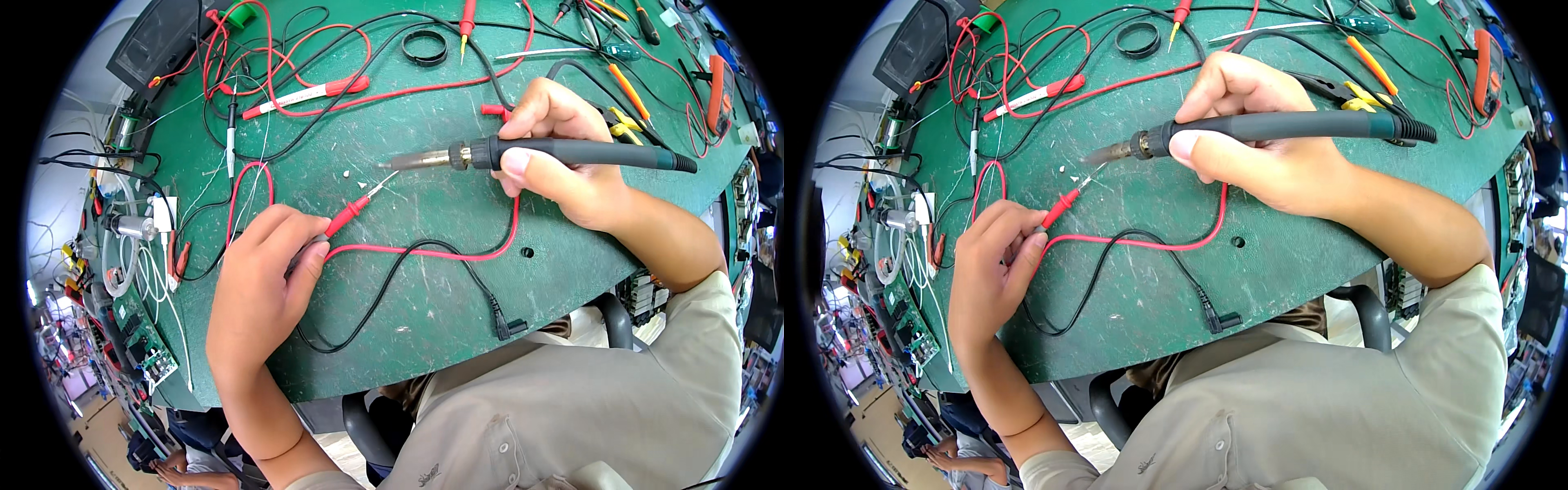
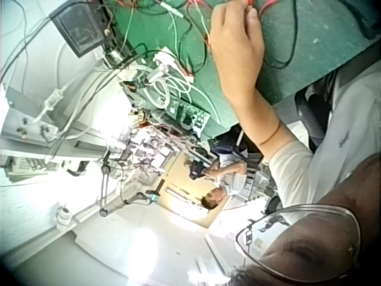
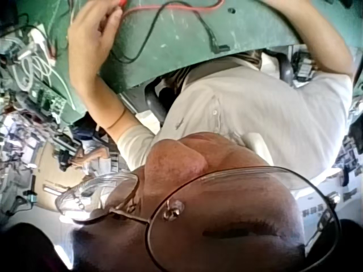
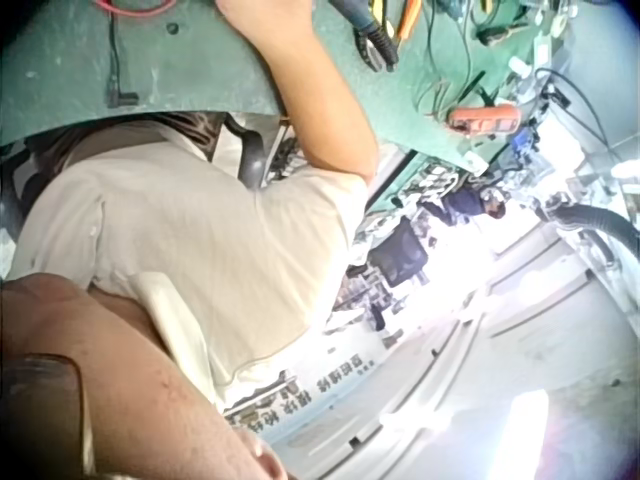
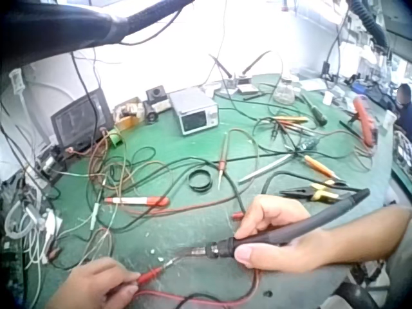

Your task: The person uses multimeter probes and a soldering iron to test and work on electronic components on a circuit board at a repair bench.

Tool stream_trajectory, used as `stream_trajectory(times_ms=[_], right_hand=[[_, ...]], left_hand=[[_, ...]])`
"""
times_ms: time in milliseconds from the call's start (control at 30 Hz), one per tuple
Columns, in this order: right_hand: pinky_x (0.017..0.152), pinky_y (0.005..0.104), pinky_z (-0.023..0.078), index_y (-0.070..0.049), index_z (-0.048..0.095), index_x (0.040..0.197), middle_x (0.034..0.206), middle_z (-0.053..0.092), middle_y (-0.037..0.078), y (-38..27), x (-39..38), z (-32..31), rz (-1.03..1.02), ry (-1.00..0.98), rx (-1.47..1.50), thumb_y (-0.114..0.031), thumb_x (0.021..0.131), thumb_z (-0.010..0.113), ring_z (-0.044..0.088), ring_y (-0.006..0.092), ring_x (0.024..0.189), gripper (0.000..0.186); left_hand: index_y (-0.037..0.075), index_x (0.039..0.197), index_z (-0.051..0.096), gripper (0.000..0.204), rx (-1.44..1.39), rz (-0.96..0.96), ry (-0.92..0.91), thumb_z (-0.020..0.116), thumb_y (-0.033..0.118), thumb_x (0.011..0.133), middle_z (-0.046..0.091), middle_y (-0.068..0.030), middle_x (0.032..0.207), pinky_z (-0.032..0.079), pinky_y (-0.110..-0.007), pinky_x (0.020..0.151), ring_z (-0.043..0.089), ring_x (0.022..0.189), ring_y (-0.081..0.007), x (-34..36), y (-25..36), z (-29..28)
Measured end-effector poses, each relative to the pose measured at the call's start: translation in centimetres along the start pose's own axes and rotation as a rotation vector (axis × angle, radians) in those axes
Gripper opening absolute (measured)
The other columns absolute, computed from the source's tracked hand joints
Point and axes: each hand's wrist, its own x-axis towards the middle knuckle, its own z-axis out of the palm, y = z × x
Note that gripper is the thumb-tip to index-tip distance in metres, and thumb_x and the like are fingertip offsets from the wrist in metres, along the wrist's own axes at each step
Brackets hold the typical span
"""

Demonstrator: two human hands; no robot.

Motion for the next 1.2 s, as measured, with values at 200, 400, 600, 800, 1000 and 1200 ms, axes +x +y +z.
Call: stream_trajectory(times_ms=[200,400,600,800,1000,1200], right_hand=[[0.062,0.0226,0.047,-0.002,0.054,0.101,0.084,0.065,0.005,-0.05,0.05,-0.29,-0.064,0.062,-0.007,-0.005,0.093,0.068,0.061,0.0067,0.071,0.016],[0.062,0.0228,0.047,-0.002,0.055,0.102,0.084,0.065,0.004,-0.21,0.22,-0.34,-0.091,0.086,-0.032,-0.007,0.094,0.068,0.061,0.0068,0.072,0.016],[0.062,0.0223,0.047,-0.002,0.056,0.102,0.084,0.065,0.004,-0.33,0.28,-0.44,-0.112,0.102,-0.034,-0.008,0.095,0.068,0.062,0.0065,0.072,0.016],[0.062,0.0217,0.048,-0.002,0.056,0.103,0.084,0.066,0.004,-0.53,-0.01,-0.36,-0.072,0.094,-0.01,-0.01,0.094,0.07,0.061,0.0064,0.071,0.018],[0.062,0.0217,0.048,-0.003,0.056,0.103,0.084,0.066,0.005,-0.39,-0.1,-0.44,-0.076,0.069,0.019,-0.011,0.094,0.07,0.061,0.0064,0.071,0.019],[0.061,0.0222,0.048,-0.003,0.056,0.103,0.084,0.066,0.005,-0.28,-0.17,-0.45,-0.079,0.048,0.002,-0.011,0.094,0.07,0.061,0.0065,0.07,0.018]], left_hand=[[-0.002,0.1,0.066,0.017,-0.02,-0.024,-0.019,0.071,0.0,0.084,0.063,-0.014,0.088,0.052,-0.039,0.068,0.064,0.077,-0.0315,0.08,0.24,-0.07],[-0.003,0.098,0.068,0.016,0.001,0.041,0.022,0.072,0.0,0.083,0.062,-0.0126,0.084,0.05,-0.037,0.064,0.063,0.072,-0.0289,0.0,-0.15,0.11],[-0.003,0.101,0.071,0.018,-0.006,0.015,0.031,0.073,-0.001,0.083,0.063,-0.0126,0.084,0.049,-0.036,0.06,0.062,0.069,-0.0267,-0.08,0.27,-0.12],[-0.004,0.102,0.071,0.02,0.016,0.053,0.031,0.072,-0.002,0.083,0.066,-0.0129,0.087,0.049,-0.034,0.062,0.063,0.071,-0.025,-0.19,0.08,-0.1],[-0.006,0.104,0.07,0.021,0.019,0.067,0.012,0.071,-0.004,0.083,0.064,-0.0119,0.087,0.048,-0.03,0.062,0.061,0.07,-0.0211,-0.19,-0.03,-0.11],[-0.005,0.105,0.07,0.021,0.075,0.082,0.042,0.071,-0.004,0.084,0.064,-0.012,0.088,0.048,-0.03,0.061,0.061,0.071,-0.0216,-0.14,0.21,0.09]])
